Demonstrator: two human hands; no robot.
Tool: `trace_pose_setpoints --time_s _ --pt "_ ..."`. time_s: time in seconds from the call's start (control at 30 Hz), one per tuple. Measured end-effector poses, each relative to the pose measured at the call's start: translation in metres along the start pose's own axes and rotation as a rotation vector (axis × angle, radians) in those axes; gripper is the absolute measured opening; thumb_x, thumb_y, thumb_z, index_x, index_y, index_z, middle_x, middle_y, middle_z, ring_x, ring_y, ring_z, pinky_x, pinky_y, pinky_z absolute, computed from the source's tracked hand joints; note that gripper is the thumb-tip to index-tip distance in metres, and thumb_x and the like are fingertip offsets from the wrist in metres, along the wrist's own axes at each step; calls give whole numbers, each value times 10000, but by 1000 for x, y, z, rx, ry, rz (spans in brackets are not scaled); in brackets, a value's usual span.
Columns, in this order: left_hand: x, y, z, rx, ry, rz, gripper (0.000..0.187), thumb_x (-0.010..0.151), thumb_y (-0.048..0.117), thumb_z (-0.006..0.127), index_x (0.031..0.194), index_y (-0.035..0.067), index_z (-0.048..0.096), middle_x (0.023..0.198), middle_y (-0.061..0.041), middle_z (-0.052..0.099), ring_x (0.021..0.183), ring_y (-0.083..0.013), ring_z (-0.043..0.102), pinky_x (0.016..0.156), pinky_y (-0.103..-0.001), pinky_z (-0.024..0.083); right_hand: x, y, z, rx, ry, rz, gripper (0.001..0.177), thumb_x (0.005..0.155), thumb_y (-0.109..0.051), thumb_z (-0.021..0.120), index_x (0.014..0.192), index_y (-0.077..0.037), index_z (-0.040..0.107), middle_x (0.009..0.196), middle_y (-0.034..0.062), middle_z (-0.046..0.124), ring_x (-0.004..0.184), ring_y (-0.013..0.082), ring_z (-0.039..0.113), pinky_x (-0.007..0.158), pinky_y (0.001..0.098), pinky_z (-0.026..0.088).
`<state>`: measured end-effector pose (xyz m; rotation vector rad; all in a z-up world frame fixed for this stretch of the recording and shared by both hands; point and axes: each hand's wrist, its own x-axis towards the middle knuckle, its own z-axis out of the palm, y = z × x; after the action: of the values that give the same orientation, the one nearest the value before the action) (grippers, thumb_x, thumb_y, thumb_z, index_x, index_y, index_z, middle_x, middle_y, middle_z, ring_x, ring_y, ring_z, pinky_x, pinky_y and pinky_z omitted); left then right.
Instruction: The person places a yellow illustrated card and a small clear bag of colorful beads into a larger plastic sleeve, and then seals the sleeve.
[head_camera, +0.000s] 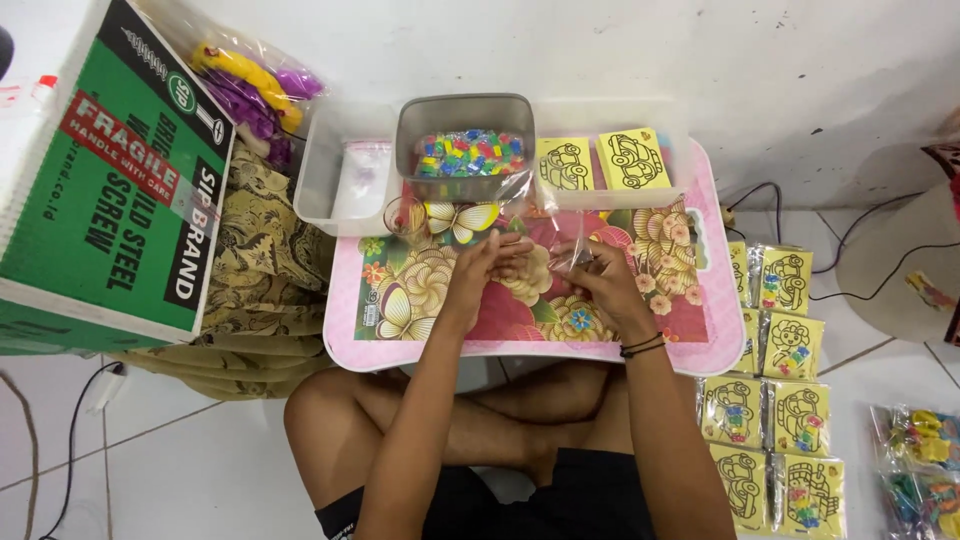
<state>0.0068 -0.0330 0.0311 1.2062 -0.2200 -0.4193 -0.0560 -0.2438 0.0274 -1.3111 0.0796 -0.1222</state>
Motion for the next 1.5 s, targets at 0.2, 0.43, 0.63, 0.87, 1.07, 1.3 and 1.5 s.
trace_pose_setpoints --time_s 0.2,0.43,0.63,0.87,1.07,1.3,1.5 --pt "21 -30 12 -192 60 83 340 1019 226 631 1262 -8 587 1149 -110 686 980 -173 703 815 -259 588 -5 -5 7 -96 -26 -29 301 748 23 789 1042 48 731 707 129 695 569 135 663 468 205 520" --pt "27 -22 23 -201 143 172 199 975 200 730 1054 44 635 886 -91 720 759 -135 710 594 -192 560 -11 -13 15 -169 -68 -98 192 755 -16 866 893 29 741 666 137 678 567 154 629 505 259 521" --pt "21 -26 4 -37 91 146 91 938 97 720 1012 48 698 821 -68 689 704 -108 659 511 -186 523 -13 -22 11 161 -40 -57 381 821 -123 592 1104 102 710 728 96 652 585 118 629 513 287 585" --pt "12 -26 -8 226 -69 100 141 840 42 754 975 58 719 779 -71 666 673 -140 660 549 -266 562 -4 -3 1 124 -83 -160 450 925 -281 576 1030 135 711 528 104 535 468 130 509 461 215 401" --pt "-5 -4 1 147 -143 -54 106 902 15 650 999 52 630 689 -102 639 476 -144 636 420 -241 508 -4 3 -1 -30 -28 -104 119 907 -79 721 929 36 742 637 113 650 483 58 471 450 187 386" --pt "-7 0 0 232 -173 -132 181 941 55 602 1116 24 637 729 -105 662 570 -135 668 496 -219 521 -6 -3 4 -18 0 -122 84 919 -23 706 907 60 717 504 65 526 410 39 411 423 165 352" --pt "12 -23 -16 326 -197 68 109 942 93 649 1042 66 683 822 -86 724 688 -118 628 660 -269 538 -5 0 4 -52 -31 -133 78 908 17 687 946 62 739 537 43 579 399 15 460 429 159 381"
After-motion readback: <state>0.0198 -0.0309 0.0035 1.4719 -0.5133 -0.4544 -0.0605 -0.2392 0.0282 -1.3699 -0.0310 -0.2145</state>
